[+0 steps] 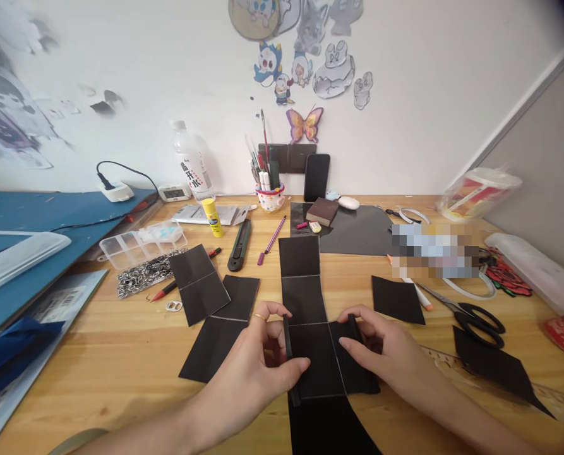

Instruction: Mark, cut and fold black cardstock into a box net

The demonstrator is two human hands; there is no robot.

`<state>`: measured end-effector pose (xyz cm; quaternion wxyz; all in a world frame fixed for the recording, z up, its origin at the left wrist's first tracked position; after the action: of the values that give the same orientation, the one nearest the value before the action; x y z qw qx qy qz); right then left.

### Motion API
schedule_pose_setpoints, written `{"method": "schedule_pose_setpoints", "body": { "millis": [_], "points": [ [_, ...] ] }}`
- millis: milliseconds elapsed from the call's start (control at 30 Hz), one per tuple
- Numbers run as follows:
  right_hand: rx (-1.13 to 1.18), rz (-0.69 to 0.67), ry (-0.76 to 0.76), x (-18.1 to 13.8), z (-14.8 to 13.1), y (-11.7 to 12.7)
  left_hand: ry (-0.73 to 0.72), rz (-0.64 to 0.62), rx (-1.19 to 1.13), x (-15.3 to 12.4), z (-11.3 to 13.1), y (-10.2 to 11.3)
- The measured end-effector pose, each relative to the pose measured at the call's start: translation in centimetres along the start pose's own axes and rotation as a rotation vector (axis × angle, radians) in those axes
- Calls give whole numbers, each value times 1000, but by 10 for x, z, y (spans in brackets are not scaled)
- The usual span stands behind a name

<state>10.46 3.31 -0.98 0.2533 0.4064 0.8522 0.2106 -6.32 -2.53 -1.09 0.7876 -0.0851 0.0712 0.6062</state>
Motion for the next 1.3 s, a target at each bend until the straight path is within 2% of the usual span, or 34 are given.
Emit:
{"method": "schedule_pose_setpoints", "body": {
  "millis": [267,400,533,667,800,867,967,1033,1133,1300],
  "points": [
    [3,24,7,2,6,-1,2,-8,-8,2,-1,-1],
    [61,-16,10,2,5,-1,-51,7,41,0,3,2],
    [-33,44,26,-2,0,8,-85,43,93,-2,10,6],
    [-68,139,33,-6,0,21,-110,180,133,-3,14,16],
    [-44,210,-41,-8,5,35,-164,354,257,-5,19,33],
    [-128,146,-70,-7,6,38,-124,299,456,-3,21,35],
    [-278,-51,-14,-7,3,31,10,52,795,-1,16,28],
    [-276,-155,30,-8,2,23,35,-46,909,-3,14,24],
    [-173,-215,55,-8,2,11,7,-71,905,-4,13,18],
    [-61,-193,79,-7,-3,-2,-3,-103,801,-1,9,11]
  ]
}}
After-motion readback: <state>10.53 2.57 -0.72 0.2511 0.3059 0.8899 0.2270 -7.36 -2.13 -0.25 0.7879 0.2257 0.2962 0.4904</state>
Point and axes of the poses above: each hand's wrist, its own x-axis towards the middle knuckle, its own y-axis out of the back of the hand, z = x × y, the point moved 6 cm from there along x, towards the middle knuckle, and after that the axes turned 5 degrees about -z, right-handed, at the moved point
